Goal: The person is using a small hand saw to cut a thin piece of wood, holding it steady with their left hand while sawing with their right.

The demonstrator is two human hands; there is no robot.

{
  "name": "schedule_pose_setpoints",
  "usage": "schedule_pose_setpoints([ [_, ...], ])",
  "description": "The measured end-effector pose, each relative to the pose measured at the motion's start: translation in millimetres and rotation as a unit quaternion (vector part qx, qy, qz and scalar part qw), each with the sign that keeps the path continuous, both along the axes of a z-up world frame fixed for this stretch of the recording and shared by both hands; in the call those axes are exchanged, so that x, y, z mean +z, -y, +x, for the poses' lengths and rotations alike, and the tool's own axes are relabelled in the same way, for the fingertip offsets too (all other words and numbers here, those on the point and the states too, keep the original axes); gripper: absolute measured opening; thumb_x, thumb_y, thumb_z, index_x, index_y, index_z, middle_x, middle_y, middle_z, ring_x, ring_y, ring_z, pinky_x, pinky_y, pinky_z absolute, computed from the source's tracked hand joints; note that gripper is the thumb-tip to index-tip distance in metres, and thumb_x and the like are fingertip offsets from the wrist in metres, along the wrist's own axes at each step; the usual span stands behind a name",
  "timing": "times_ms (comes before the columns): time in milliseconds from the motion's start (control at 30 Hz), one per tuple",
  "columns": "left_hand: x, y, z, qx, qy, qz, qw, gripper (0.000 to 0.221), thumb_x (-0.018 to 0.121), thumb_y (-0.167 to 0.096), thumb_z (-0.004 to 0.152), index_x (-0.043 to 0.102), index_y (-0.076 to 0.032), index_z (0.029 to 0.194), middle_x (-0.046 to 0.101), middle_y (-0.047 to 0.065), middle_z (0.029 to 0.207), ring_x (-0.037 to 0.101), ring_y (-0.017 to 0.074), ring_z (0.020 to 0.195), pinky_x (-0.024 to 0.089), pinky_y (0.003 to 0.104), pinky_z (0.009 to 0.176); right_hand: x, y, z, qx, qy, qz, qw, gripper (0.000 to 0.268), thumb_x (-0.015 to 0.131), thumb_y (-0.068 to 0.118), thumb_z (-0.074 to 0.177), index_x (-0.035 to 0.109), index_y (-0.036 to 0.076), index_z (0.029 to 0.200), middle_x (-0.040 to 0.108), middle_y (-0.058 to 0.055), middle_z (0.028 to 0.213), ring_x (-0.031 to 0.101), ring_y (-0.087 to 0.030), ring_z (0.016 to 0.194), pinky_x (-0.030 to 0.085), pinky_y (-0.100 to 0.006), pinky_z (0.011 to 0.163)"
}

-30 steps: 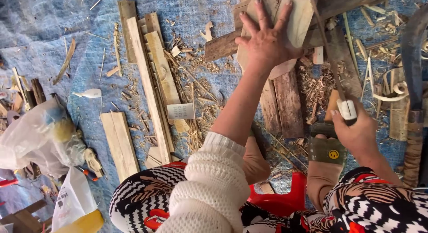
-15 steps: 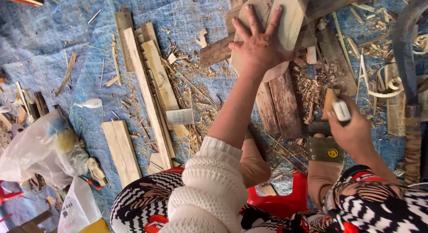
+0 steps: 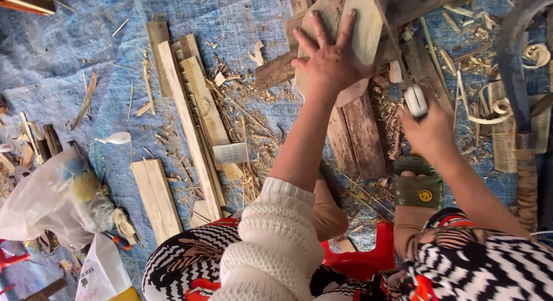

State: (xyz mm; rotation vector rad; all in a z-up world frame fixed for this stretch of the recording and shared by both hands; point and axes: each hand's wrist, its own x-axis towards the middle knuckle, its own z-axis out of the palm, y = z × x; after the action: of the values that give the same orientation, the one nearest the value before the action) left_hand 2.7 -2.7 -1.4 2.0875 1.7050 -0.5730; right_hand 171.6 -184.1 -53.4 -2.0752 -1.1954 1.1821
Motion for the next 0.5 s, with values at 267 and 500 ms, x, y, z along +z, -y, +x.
schedule_pose_setpoints([
  [267,1.7,1.5,-1.5,-0.013,0.004,-0.013,1.000,0.128,0.075,-0.097,0.085,-0.011,-0.042,0.162,-0.029,0.027,0.165,-0.016,0.0675,0.147,0.022,0.085,0.105,-9.3,95.3,25.6,0.003,0.065,-0.027,0.998,0.050,0.067,0.022,0.103,0.058,0.011,0.151,0.066,-0.015,0.082,0.060,-0.030,0.064,0.050,-0.044,0.059],
  [500,2.6,-0.2,1.0,-0.003,0.001,-0.006,1.000,0.125,0.072,-0.095,0.081,-0.011,-0.044,0.161,-0.023,0.027,0.167,-0.014,0.0672,0.147,0.021,0.086,0.105,-3.3,-50.2,10.0,0.022,0.056,0.016,0.998,0.045,0.072,0.022,0.102,0.058,0.004,0.141,0.069,-0.020,0.104,0.065,-0.038,0.089,0.054,-0.053,0.075],
])
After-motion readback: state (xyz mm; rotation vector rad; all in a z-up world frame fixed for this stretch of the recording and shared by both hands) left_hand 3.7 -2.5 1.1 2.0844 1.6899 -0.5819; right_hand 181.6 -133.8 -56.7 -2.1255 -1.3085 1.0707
